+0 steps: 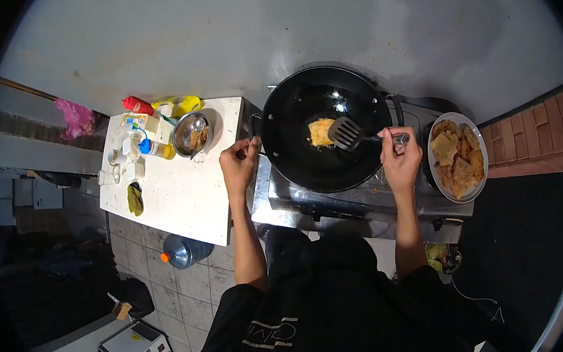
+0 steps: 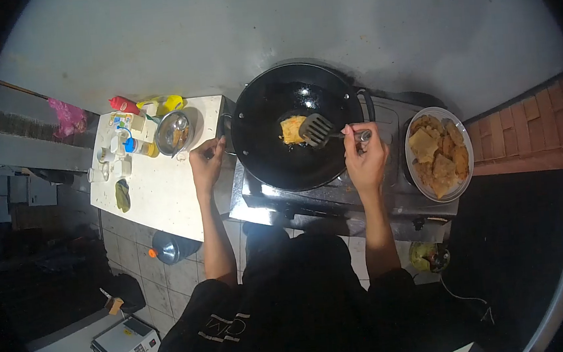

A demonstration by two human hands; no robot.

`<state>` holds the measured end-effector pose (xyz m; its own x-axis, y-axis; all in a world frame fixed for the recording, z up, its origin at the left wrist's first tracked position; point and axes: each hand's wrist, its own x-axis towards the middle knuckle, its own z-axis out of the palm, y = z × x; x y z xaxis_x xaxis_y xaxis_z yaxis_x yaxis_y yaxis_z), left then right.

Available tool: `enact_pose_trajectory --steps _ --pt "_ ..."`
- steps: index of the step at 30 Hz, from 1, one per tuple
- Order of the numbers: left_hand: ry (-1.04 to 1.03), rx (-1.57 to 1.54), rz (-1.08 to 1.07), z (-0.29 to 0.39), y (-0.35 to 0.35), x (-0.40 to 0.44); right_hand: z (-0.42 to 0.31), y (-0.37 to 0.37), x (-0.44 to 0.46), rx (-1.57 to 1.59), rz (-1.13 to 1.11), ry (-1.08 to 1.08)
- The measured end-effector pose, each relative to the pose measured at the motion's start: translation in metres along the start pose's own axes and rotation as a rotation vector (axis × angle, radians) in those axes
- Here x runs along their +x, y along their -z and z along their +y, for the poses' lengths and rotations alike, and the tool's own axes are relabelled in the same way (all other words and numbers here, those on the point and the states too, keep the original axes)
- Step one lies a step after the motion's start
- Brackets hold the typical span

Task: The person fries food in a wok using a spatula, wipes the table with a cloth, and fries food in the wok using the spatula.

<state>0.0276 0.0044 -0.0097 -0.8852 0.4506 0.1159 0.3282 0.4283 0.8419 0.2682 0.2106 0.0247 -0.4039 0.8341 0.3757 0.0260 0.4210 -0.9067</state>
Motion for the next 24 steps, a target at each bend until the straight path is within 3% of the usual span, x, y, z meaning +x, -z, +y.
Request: enact_pose_trajectory --steps 6,8,12,16,19,24 --pt "0.009 0.016 0.018 0.000 0.002 0.001 -0.012 0.004 0.006 -0.217 -0.030 0.188" --pt "-0.007 0.035 0.020 0.001 0.003 0.001 -0.025 0.003 0.008 -0.278 -0.118 0.093" --pt "-0.005 -0.009 0.008 -0.003 0.003 0.002 -0.029 -0.008 0.014 -0.363 -0.209 0.100" --pt "-0.013 -0.038 -0.030 0.001 0.006 0.001 -0.026 -0.025 0.012 -0.346 -0.155 -0.064" --pt "-0.065 -0.007 -0.057 -0.001 0.007 0.010 -0.023 -0.029 0.004 -0.284 -0.108 -0.068" --pt "-0.042 0.033 -0.156 0.000 0.014 0.013 -0.038 -0.025 0.003 -0.443 -0.105 0.002"
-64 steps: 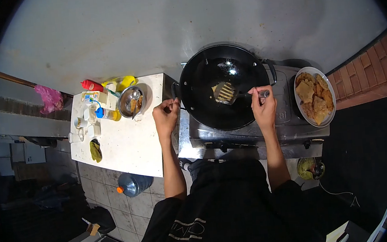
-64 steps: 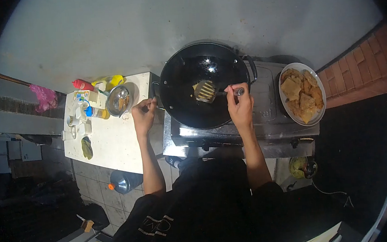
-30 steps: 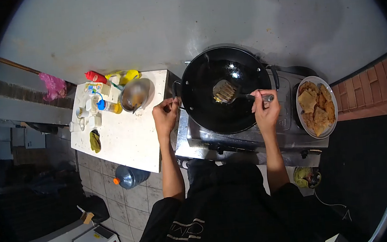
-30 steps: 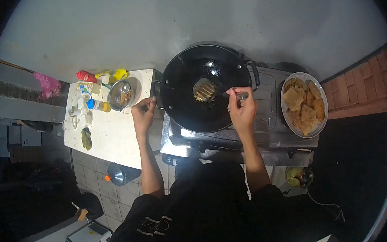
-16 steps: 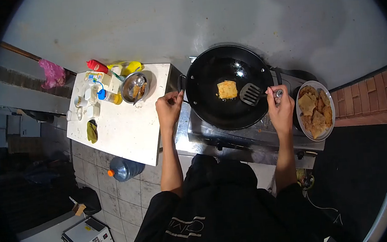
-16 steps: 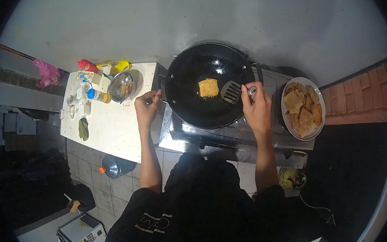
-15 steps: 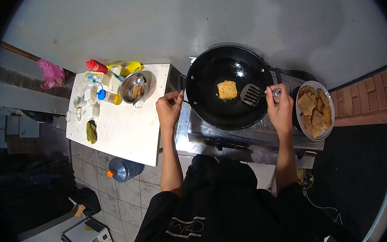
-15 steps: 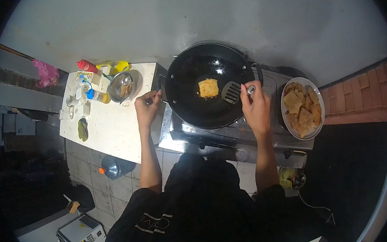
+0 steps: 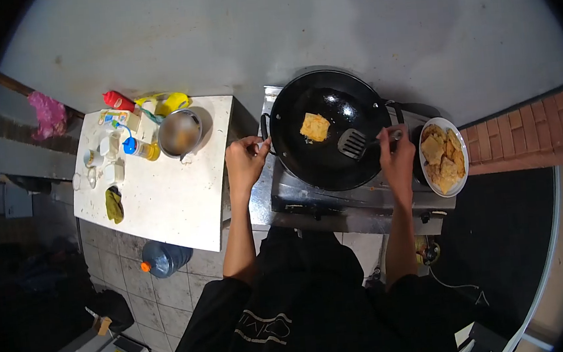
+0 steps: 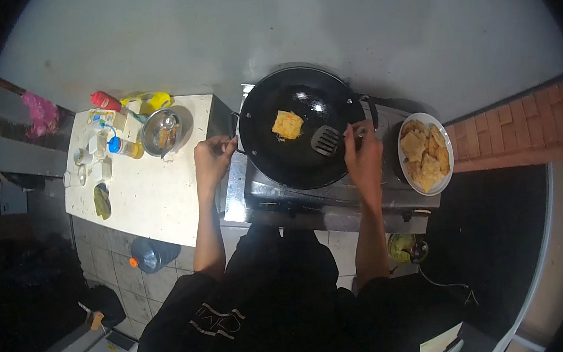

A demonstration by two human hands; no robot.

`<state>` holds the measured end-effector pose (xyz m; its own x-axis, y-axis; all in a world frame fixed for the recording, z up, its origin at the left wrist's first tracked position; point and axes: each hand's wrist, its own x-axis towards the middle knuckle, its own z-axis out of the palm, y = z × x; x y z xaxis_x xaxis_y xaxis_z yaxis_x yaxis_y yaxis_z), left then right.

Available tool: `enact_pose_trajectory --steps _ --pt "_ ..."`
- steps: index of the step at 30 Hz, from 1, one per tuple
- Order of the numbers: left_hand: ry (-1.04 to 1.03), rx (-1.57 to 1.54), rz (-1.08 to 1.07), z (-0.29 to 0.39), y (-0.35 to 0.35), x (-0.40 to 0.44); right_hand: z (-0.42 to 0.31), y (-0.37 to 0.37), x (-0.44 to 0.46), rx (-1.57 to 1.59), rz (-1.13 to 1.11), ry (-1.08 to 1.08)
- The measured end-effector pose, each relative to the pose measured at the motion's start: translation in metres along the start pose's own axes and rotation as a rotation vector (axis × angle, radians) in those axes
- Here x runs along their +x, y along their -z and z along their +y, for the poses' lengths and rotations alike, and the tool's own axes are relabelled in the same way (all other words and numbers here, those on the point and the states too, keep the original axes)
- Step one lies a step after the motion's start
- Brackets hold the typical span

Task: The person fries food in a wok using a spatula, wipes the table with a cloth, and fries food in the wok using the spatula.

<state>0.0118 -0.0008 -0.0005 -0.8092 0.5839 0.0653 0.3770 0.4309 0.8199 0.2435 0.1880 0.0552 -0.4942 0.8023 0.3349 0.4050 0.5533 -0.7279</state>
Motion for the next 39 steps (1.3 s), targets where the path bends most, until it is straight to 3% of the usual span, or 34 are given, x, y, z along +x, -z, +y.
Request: enact_pose_trajectory --steps 5,8,11,15,18,24,32,39 --pt "0.034 0.005 -0.051 -0.001 0.000 0.001 -0.005 -0.011 -0.004 0.052 -0.026 -0.037" --pt "-0.051 -0.050 -0.016 -0.004 0.002 0.004 -0.010 -0.009 -0.007 0.064 0.117 -0.006" --pt "0.018 0.013 -0.073 0.006 0.008 0.002 -0.008 -0.004 -0.008 -0.002 0.073 0.010" --pt "-0.038 -0.004 -0.059 0.005 0.006 0.002 -0.002 -0.011 -0.007 -0.025 0.039 0.012" --pt "-0.073 -0.038 -0.028 0.002 0.005 0.004 -0.003 -0.012 -0.006 0.099 0.101 0.029" --pt "-0.061 -0.052 -0.027 0.002 0.005 0.003 0.004 -0.013 -0.007 -0.052 0.090 0.065" --pt "-0.095 -0.036 -0.024 0.000 0.005 0.004 -0.010 -0.013 -0.001 0.212 0.214 0.007" --pt "-0.099 -0.038 -0.020 -0.001 0.004 0.006 -0.016 -0.025 0.007 0.263 0.175 -0.010"
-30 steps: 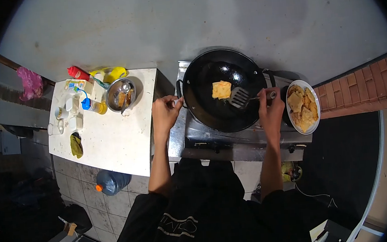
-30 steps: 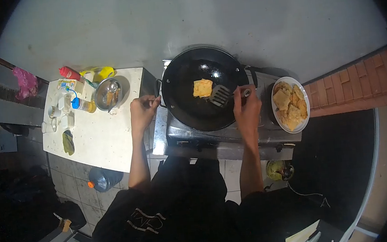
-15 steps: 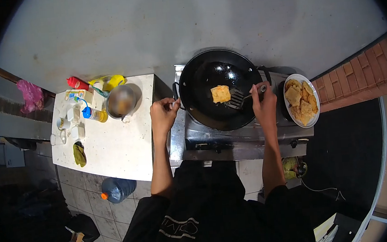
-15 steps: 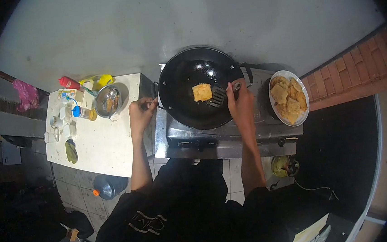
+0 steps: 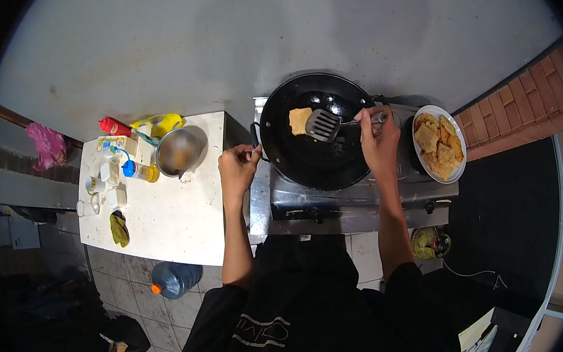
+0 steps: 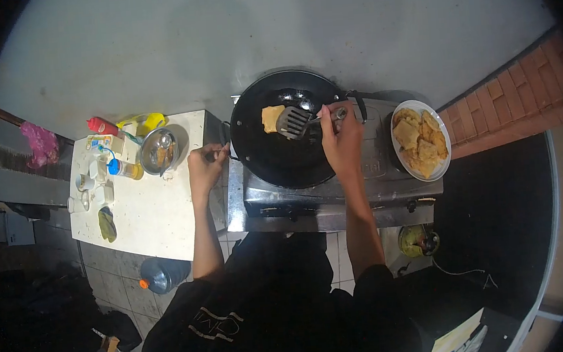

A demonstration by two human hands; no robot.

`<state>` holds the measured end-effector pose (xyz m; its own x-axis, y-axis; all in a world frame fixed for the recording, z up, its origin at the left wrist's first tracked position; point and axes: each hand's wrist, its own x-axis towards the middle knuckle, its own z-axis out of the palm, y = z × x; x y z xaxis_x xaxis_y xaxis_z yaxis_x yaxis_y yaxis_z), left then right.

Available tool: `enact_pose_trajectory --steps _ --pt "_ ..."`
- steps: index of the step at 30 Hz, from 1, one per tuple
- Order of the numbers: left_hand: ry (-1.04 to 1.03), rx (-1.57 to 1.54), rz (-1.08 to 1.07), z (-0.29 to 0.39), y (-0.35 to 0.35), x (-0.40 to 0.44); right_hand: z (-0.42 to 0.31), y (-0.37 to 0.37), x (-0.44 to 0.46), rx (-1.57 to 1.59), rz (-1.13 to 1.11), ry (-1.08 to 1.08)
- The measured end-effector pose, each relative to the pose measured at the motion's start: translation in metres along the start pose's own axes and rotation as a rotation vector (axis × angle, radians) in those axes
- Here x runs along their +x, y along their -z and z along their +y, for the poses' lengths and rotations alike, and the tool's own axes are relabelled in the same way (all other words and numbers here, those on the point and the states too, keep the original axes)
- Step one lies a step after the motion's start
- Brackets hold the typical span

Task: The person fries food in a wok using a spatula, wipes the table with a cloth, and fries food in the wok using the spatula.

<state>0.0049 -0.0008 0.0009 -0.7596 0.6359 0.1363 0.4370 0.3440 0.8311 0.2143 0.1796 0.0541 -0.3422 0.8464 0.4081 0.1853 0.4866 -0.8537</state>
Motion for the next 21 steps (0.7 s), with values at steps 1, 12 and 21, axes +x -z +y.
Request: enact_pose_trajectory --steps 1,12,21 --pt "0.000 0.002 0.000 0.000 0.000 0.000 0.005 -0.001 -0.001 -0.003 -0.003 -0.011" --pt "0.011 -0.001 0.024 -0.002 -0.002 0.000 0.036 0.006 -0.024 -0.012 0.121 -0.089" --pt "0.024 0.018 0.003 0.002 0.000 -0.001 0.034 0.010 -0.039 0.087 0.095 -0.191"
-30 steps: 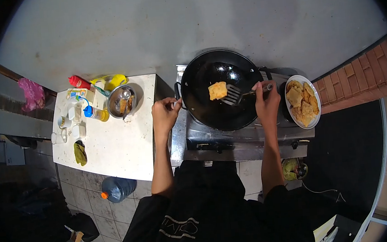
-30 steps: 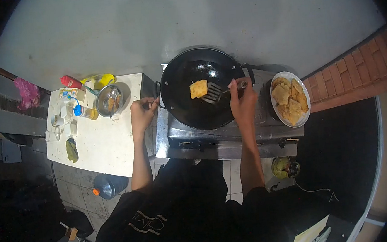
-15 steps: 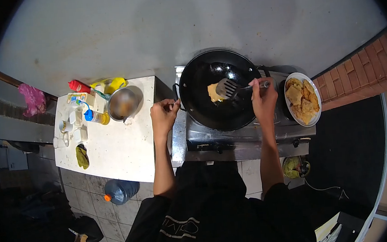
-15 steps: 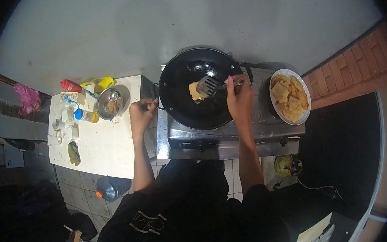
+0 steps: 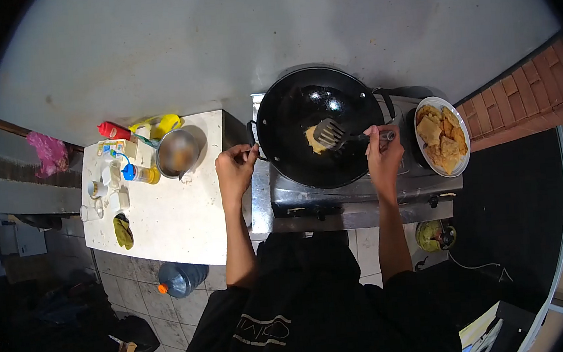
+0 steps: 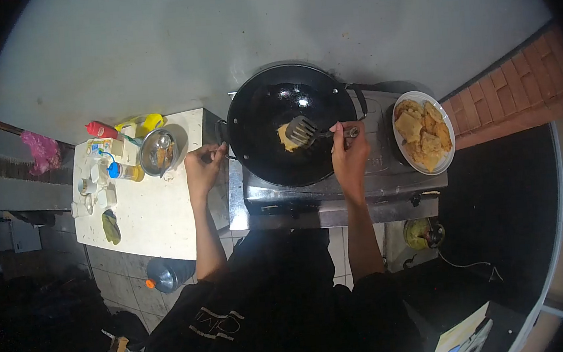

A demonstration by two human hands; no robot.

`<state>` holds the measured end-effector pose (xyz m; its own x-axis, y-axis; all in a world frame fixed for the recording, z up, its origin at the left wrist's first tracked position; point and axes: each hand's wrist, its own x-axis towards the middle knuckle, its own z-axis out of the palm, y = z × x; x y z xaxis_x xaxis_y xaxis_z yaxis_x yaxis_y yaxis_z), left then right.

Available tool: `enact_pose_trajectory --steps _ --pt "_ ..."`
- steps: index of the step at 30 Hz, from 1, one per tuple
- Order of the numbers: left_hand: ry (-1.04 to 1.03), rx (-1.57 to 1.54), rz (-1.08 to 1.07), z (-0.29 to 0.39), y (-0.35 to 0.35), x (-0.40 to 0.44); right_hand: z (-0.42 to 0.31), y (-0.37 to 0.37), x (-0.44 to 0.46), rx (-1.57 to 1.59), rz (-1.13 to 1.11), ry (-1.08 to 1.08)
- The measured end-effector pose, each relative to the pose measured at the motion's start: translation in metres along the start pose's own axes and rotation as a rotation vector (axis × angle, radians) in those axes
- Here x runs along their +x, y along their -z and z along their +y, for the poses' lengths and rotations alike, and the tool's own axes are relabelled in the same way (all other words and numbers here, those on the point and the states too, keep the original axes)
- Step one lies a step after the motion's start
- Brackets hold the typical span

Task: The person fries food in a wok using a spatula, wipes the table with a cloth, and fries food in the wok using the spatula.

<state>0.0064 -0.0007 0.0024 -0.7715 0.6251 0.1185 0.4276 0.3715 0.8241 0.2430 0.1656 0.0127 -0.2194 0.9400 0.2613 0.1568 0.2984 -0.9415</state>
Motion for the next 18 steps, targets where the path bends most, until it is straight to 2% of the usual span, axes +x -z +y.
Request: enact_pose_trajectory --steps 18 --pt "0.004 0.021 -0.006 -0.001 0.000 -0.001 0.015 -0.001 -0.013 -0.014 -0.011 0.038"
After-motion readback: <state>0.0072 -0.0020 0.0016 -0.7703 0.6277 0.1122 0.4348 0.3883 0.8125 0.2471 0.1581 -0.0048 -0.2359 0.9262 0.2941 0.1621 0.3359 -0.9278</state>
